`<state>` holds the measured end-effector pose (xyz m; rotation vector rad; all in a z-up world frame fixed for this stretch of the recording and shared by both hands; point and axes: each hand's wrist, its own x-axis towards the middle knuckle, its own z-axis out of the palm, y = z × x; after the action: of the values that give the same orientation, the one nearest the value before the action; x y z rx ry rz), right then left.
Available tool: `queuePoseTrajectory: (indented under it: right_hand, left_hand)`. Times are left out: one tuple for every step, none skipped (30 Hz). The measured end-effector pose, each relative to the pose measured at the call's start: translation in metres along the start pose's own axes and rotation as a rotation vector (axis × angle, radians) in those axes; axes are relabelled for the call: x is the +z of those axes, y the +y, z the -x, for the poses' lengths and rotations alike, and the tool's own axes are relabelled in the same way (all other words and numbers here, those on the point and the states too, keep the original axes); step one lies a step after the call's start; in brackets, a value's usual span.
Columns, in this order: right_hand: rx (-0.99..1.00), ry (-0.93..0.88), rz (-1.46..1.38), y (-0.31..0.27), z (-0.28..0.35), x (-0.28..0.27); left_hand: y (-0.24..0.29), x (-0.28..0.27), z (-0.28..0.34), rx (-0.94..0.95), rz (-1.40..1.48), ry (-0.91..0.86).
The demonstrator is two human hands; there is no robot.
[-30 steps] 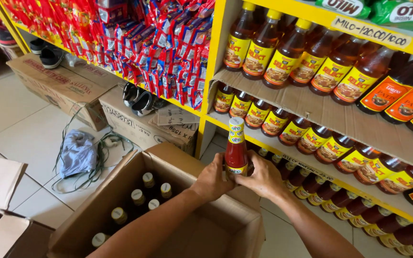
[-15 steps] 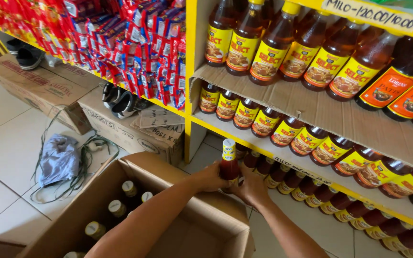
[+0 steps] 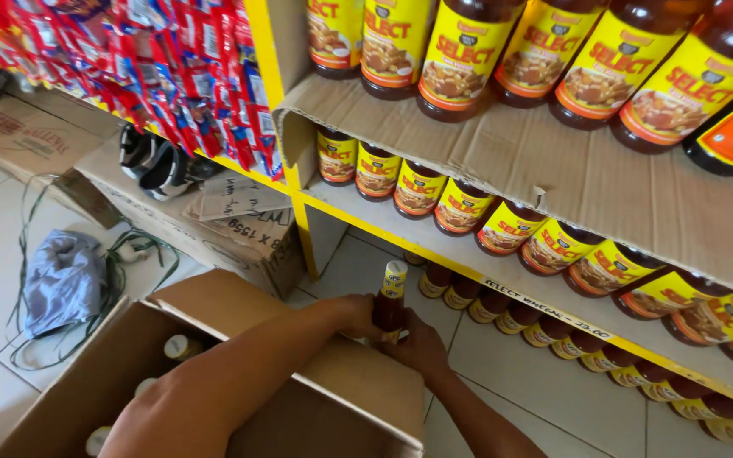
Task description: The recorder is taking sauce bottles from a cardboard box and placing them onto a grocery shelf.
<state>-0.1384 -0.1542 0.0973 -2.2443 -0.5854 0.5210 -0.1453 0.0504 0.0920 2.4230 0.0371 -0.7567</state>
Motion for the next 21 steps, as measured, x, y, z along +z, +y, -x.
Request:
queuePoseTrajectory:
  right_hand:
    - [0.008, -0.003, -0.004, 0.002, -0.006, -0.001]
    - [0.019, 0.004, -0.013, 0.003, -0.011, -0.002]
    - [0.029, 0.012, -0.022, 0.004, -0.016, -0.002]
    - [0.038, 0.007, -0.025, 0.007, -0.022, -0.001]
    - [0.035, 0.030, -0.034, 0.009, -0.027, 0.001]
    - [0.030, 0.057, -0.045, 0.011, -0.034, 0.001]
    - [0.037, 0.055, -0.050, 0.014, -0.041, 0.004]
    - [0.047, 0.089, -0.054, 0.017, -0.049, 0.006]
    - [0.058, 0.123, -0.057, 0.020, -0.057, 0.008]
    - [0.064, 0.122, -0.060, 0.026, -0.065, 0.011]
    - [0.069, 0.163, -0.063, 0.033, -0.073, 0.014]
    - [0.075, 0.203, -0.065, 0.040, -0.080, 0.018]
    - [0.082, 0.202, -0.067, 0.047, -0.088, 0.022]
    - [0.062, 0.242, -0.085, 0.055, -0.095, 0.026]
    - [0.042, 0.282, -0.103, 0.064, -0.102, 0.031]
    - [0.051, 0.277, -0.104, 0.067, -0.106, 0.034]
    - [0.044, 0.308, -0.129, 0.070, -0.109, 0.037]
    - [0.035, 0.340, -0.154, 0.072, -0.113, 0.040]
    - [0.042, 0.336, -0.153, 0.076, -0.117, 0.044]
    - [0.017, 0.376, -0.191, 0.078, -0.121, 0.048]
    - [-0.008, 0.417, -0.229, 0.081, -0.124, 0.052]
  left_hand:
    - [-0.009, 0.008, -0.018, -0.002, 0.001, -0.009]
    - [-0.020, 0.016, -0.035, -0.022, -0.005, 0.041]
    - [-0.030, 0.024, -0.051, -0.041, -0.012, 0.092]
    - [-0.029, 0.020, -0.054, -0.043, -0.009, 0.081]
    - [-0.027, 0.017, -0.056, -0.032, 0.045, 0.088]
    - [-0.025, 0.010, -0.059, -0.020, 0.094, 0.096]
    - [-0.027, 0.009, -0.068, -0.022, 0.093, 0.088]
    - [-0.028, 0.005, -0.077, -0.007, 0.098, 0.116]
    - [-0.030, 0.002, -0.085, 0.007, 0.102, 0.143]
    - [-0.022, -0.006, -0.081, 0.006, 0.101, 0.137]
    - [-0.015, -0.014, -0.077, 0.058, 0.118, 0.118]
    - [-0.009, -0.022, -0.073, 0.109, 0.136, 0.101]
    - [-0.020, -0.014, -0.088, 0.108, 0.137, 0.094]
    - [-0.032, -0.003, -0.102, 0.089, 0.162, 0.184]
    - [-0.043, 0.007, -0.116, 0.071, 0.184, 0.275]
    - [-0.045, 0.009, -0.119, 0.068, 0.189, 0.266]
    - [-0.047, 0.010, -0.121, 0.097, 0.257, 0.277]
    - [-0.049, 0.011, -0.123, 0.126, 0.325, 0.290]
    - [-0.046, 0.009, -0.122, 0.124, 0.329, 0.284]
    - [-0.043, 0.007, -0.120, 0.171, 0.378, 0.309]
    - [-0.039, 0.005, -0.119, 0.219, 0.428, 0.333]
